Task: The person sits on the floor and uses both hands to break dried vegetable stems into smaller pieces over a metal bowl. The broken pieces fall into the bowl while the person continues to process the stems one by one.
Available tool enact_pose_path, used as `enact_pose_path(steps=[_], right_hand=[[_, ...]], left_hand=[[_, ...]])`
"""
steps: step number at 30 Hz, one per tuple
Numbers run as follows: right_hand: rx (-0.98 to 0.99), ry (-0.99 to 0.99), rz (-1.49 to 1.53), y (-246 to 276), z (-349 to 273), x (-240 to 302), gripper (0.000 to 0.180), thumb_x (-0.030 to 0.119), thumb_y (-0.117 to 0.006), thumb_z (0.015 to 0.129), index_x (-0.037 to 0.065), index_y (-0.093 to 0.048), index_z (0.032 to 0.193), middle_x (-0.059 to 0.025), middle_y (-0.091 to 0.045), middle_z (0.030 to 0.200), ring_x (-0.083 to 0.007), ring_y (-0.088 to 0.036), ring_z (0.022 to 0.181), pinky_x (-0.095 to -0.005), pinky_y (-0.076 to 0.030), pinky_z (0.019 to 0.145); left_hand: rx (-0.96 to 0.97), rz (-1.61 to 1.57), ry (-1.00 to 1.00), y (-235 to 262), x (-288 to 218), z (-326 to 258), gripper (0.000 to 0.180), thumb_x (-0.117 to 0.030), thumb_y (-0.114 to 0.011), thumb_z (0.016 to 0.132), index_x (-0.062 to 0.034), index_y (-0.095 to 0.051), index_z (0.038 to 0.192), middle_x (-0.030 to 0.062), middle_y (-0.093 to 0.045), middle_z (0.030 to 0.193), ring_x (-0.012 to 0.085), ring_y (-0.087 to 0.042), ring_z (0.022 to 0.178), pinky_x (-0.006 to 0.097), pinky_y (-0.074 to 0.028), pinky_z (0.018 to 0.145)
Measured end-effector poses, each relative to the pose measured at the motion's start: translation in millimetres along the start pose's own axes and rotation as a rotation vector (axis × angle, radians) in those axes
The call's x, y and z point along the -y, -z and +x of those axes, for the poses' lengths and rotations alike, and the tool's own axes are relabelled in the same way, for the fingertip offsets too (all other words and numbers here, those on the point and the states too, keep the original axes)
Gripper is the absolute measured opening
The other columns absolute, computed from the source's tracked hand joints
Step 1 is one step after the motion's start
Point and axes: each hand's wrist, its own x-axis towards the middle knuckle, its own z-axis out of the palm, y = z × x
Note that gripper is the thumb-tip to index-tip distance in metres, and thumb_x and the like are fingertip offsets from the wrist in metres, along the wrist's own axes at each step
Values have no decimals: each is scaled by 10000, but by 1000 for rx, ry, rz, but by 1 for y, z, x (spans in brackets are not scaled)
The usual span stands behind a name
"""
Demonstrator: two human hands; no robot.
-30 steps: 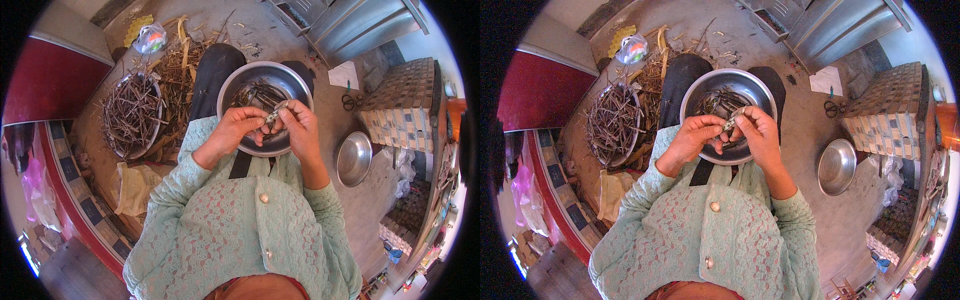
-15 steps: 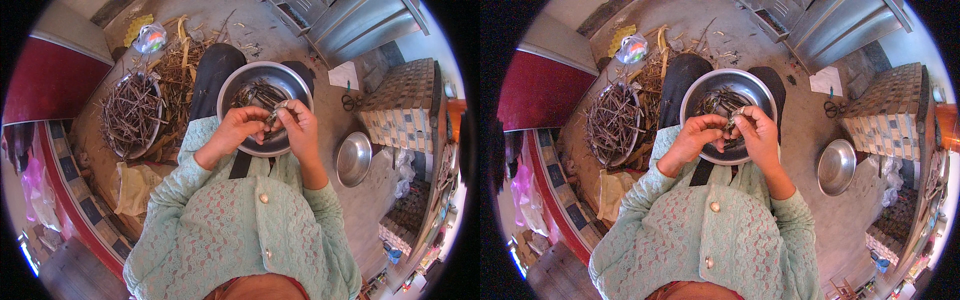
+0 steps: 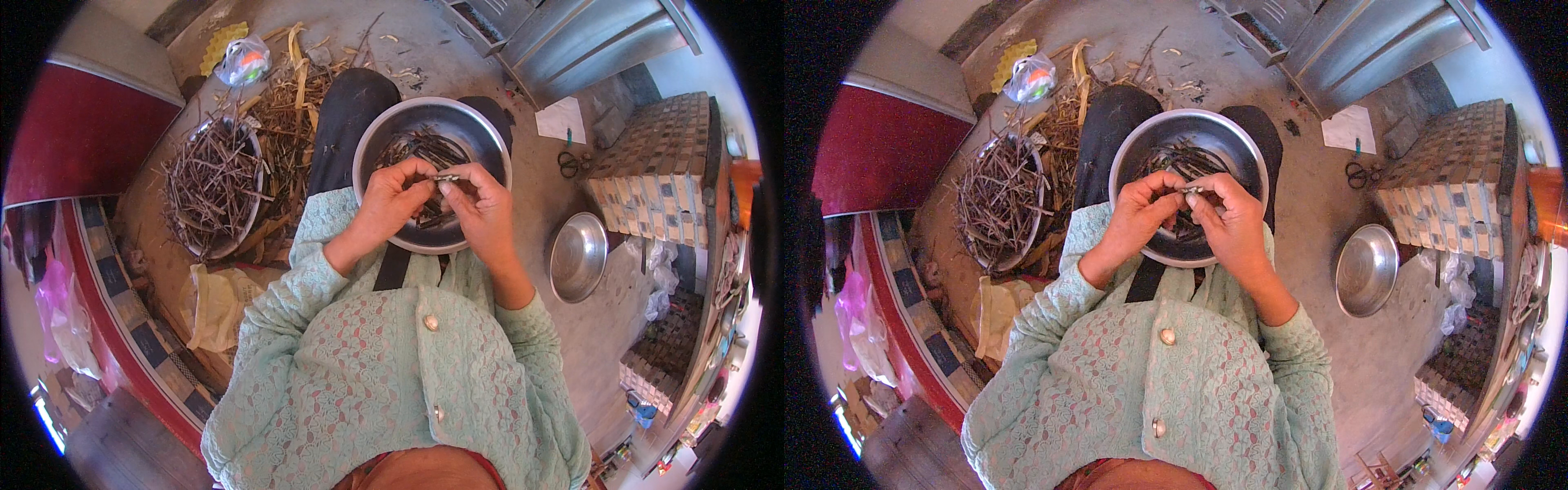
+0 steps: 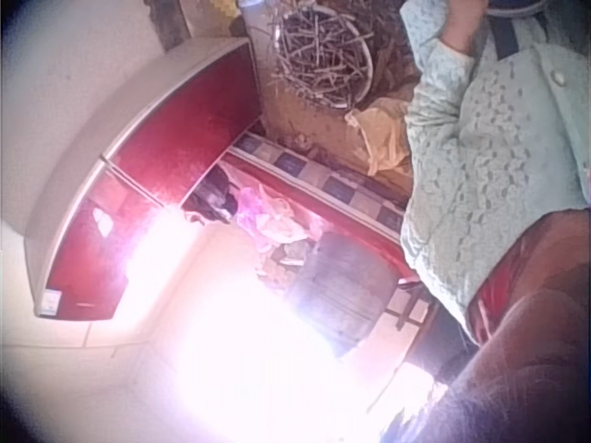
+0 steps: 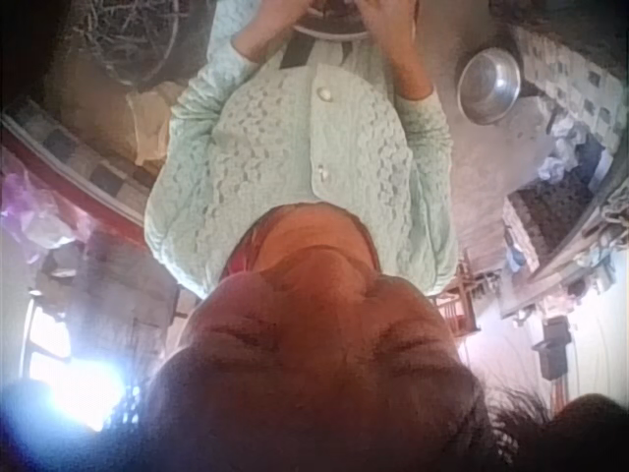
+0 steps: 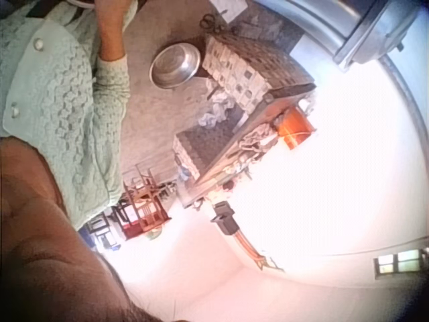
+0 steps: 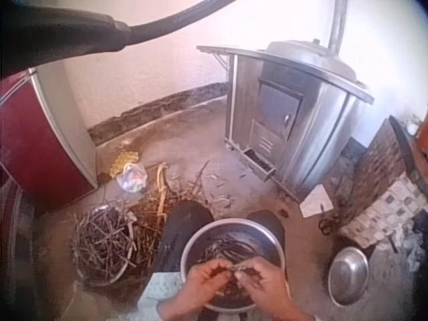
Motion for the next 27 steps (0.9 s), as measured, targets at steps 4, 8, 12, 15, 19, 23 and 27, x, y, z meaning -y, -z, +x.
enact_pose_path(steps=[4, 8, 12, 15, 19, 23, 27], right_hand=[[-8, 14, -61, 0, 3, 1, 163, 0, -670, 787, 6, -593, 931, -57, -621, 859, -90, -585, 730, -228, -479, 645], [3, 51, -62, -1, 6, 4, 182, 4, -690, 766, 9, -601, 924, -51, -628, 852, -90, -587, 739, -227, -475, 646], [-46, 27, -106, -1, 6, -2, 154, 3, -687, 768, 8, -608, 900, -48, -624, 829, -73, -576, 723, -223, -469, 632], [-57, -17, -82, -1, 5, 3, 125, -7, -665, 779, 7, -606, 889, -39, -616, 815, -63, -567, 709, -219, -466, 626], [-68, -18, -63, 0, 4, 4, 116, -23, -612, 817, 3, -587, 927, -14, -603, 824, -45, -562, 700, -194, -464, 616], [-69, 33, -69, -1, 4, 1, 118, -44, -581, 824, 0, -580, 934, -1, -595, 821, -38, -557, 680, -180, -459, 606], [-44, 67, -64, -2, 3, 4, 136, -63, -596, 755, 6, -584, 872, -40, -616, 836, -73, -574, 746, -213, -467, 647]], left_hand=[[-26, 108, -131, 1, 2, 0, 108, -9, -531, 831, 6, -591, 919, -15, -575, 750, 18, -489, 641, 189, -412, 545], [-25, 223, -204, 0, -2, -2, 131, 3, -524, 816, 18, -588, 930, 2, -580, 752, 22, -499, 687, 199, -421, 579], [-30, 193, -179, 1, -1, -3, 129, -11, -540, 834, 15, -593, 948, 10, -582, 739, 24, -499, 663, 207, -422, 562], [-1, 178, -80, 5, 1, -5, 128, -43, -531, 889, 3, -585, 995, -11, -580, 799, 29, -496, 646, 189, -421, 557], [-46, 156, -51, -1, -7, -7, 117, -64, -571, 878, 7, -594, 968, 19, -573, 705, 58, -498, 589, 238, -418, 517], [-89, 398, -182, -4, -9, -8, 93, -38, -564, 861, 1, -589, 942, 106, -600, 729, 182, -586, 601, 303, -460, 549], [-143, 627, -367, -2, -4, -7, 120, 11, -539, 836, 8, -574, 950, 132, -611, 791, 227, -622, 688, 313, -487, 622]])
